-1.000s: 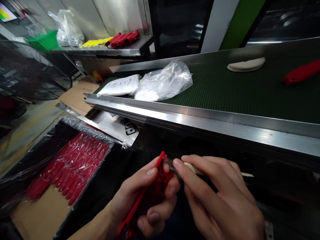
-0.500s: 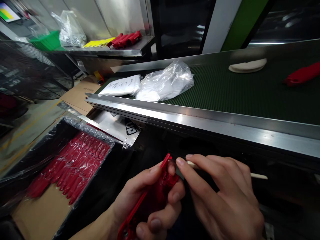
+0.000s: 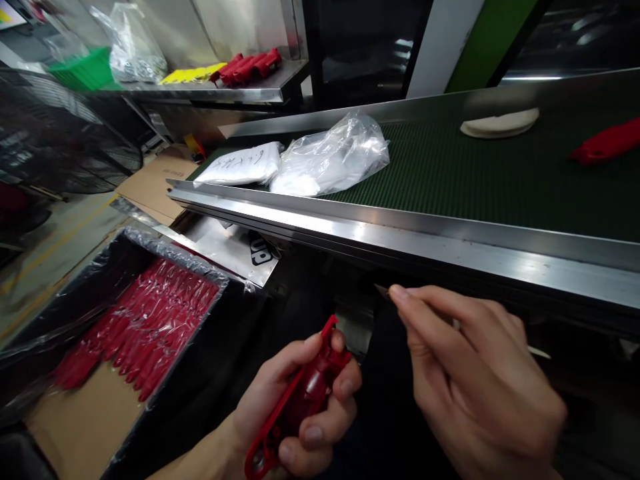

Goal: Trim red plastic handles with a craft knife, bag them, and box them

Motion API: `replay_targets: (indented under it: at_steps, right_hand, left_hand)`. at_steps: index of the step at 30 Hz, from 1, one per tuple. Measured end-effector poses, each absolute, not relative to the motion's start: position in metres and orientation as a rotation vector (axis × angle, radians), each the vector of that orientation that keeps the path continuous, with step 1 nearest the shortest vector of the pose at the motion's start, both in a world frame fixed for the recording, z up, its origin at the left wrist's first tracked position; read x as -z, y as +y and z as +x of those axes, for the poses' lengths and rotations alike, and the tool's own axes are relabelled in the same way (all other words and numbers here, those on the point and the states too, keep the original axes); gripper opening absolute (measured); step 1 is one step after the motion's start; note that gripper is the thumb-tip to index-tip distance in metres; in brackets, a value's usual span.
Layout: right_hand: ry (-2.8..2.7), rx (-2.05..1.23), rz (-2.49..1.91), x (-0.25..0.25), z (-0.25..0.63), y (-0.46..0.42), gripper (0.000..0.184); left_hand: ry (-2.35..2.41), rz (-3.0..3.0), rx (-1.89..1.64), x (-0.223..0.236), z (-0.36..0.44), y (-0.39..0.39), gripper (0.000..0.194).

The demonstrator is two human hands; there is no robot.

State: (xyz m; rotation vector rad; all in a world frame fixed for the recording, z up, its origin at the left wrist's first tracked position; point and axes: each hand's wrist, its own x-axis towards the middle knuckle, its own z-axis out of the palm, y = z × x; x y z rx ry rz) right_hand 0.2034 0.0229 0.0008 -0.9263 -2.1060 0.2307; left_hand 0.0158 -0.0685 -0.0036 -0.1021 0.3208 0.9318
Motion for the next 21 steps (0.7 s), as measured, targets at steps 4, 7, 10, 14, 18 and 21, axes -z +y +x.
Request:
replay_targets:
  at_steps: [4, 7, 10, 14, 18, 21]
  right_hand:
    - [-2.047, -0.342, -0.946, -0.003, 0.188, 0.012, 0.039]
    - [-2.008, -0.316, -0.982, 0.000, 0.189, 0.015, 0.035]
    - [-1.993, -0.165, -0.995, -0.004, 0.205, 0.034, 0.035]
    - [-1.927, 0.080, -1.232, -0.027, 0.240, 0.080, 0.029]
    - [-1.939, 0.260, -1.453, -0.048, 0.274, 0.127, 0.032]
    - [-2.015, 0.329, -1.568, -0.054, 0.290, 0.151, 0.027]
  left_hand:
    - [0.325, -0.107, -0.974, -0.005, 0.012, -0.062, 0.029]
    - [0.487, 0.082, -1.039, -0.015, 0.007, -0.044, 0.026]
    - [0.908, 0.651, -1.117, -0.030, -0.001, -0.002, 0.029]
    - [1.452, 1.849, -1.087, -0.051, -0.006, 0.091, 0.035]
    - [1.537, 2.389, -0.715, -0.056, 0.011, 0.179, 0.042]
    - [1.584, 2.487, -0.567, -0.043, 0.028, 0.213, 0.043]
